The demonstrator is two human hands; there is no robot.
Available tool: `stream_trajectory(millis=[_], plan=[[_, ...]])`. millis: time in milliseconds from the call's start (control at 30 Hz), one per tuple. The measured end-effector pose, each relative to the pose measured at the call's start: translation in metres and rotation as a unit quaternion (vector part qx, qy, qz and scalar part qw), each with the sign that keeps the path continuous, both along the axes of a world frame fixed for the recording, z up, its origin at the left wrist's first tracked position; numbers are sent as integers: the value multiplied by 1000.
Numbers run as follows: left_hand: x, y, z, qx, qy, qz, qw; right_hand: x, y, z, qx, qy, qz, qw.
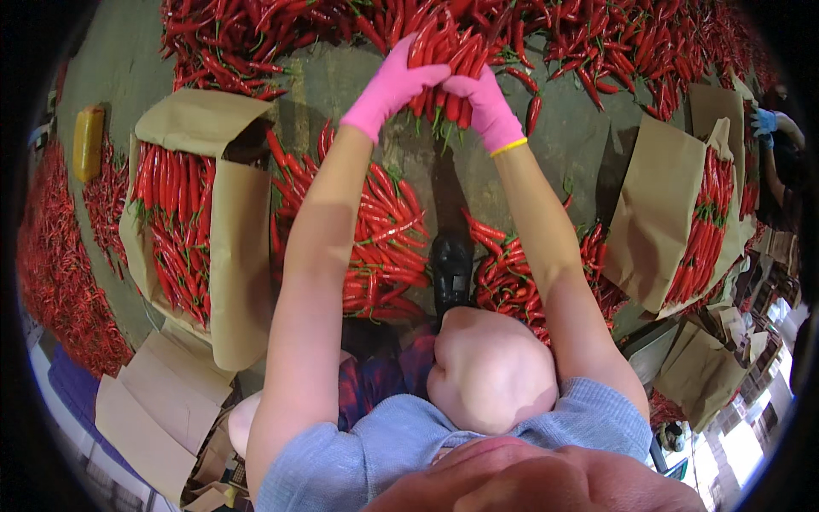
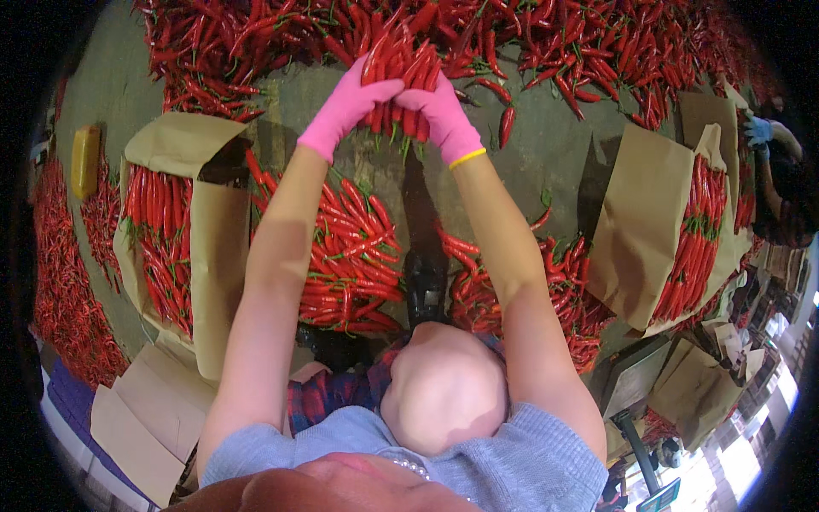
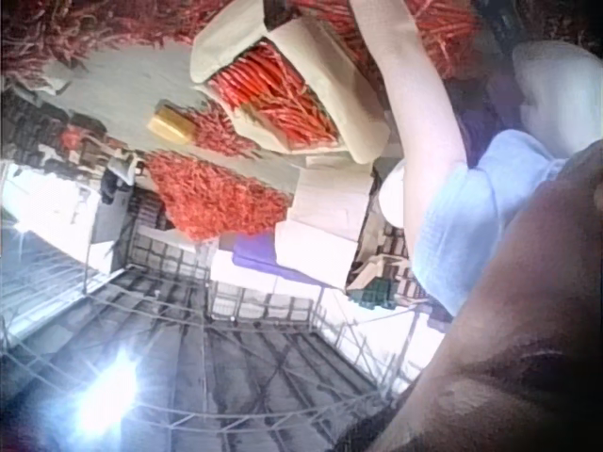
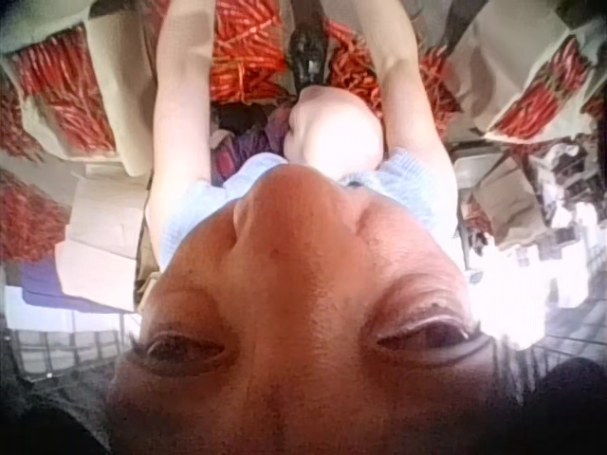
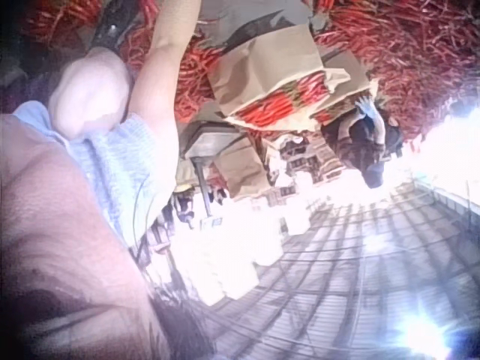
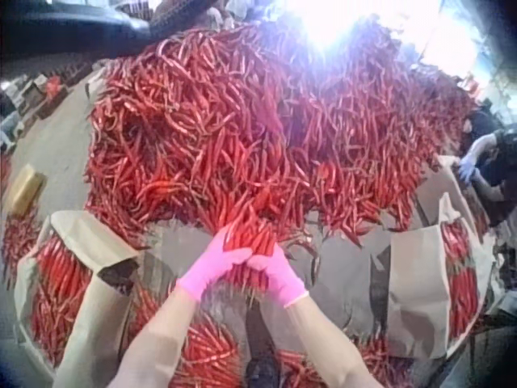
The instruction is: The person sorts red chilies by hand and packs them into cardboard boxes.
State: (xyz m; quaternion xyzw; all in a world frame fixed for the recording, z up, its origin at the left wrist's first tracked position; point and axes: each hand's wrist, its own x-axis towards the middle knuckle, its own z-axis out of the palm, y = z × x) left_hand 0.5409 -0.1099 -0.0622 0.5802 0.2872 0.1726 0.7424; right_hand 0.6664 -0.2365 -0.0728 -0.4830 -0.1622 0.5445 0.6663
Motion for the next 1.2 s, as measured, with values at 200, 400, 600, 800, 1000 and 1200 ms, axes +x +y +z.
stream_trajectory(millis=[200, 400, 600, 800, 1000, 1200], plan=[[64, 67, -31, 87, 16, -52, 995, 41, 62, -42, 50, 78, -85, 992], [58, 66, -43, 0, 34, -50, 998, 39, 62, -67, 96, 85, -54, 990], [-3, 19, 4, -73, 10, -27, 997, 0, 27, -35, 87, 73, -5, 994], [-59, -25, -4, -122, 6, 49, 991, -38, -9, -20, 30, 93, 38, 994], [-53, -55, -11, 24, 15, 26, 999, -39, -43, -18, -28, 47, 10, 998], [-12, -57, -3, 251, 37, -46, 966, 1, -56, 10, -36, -41, -15, 998]])
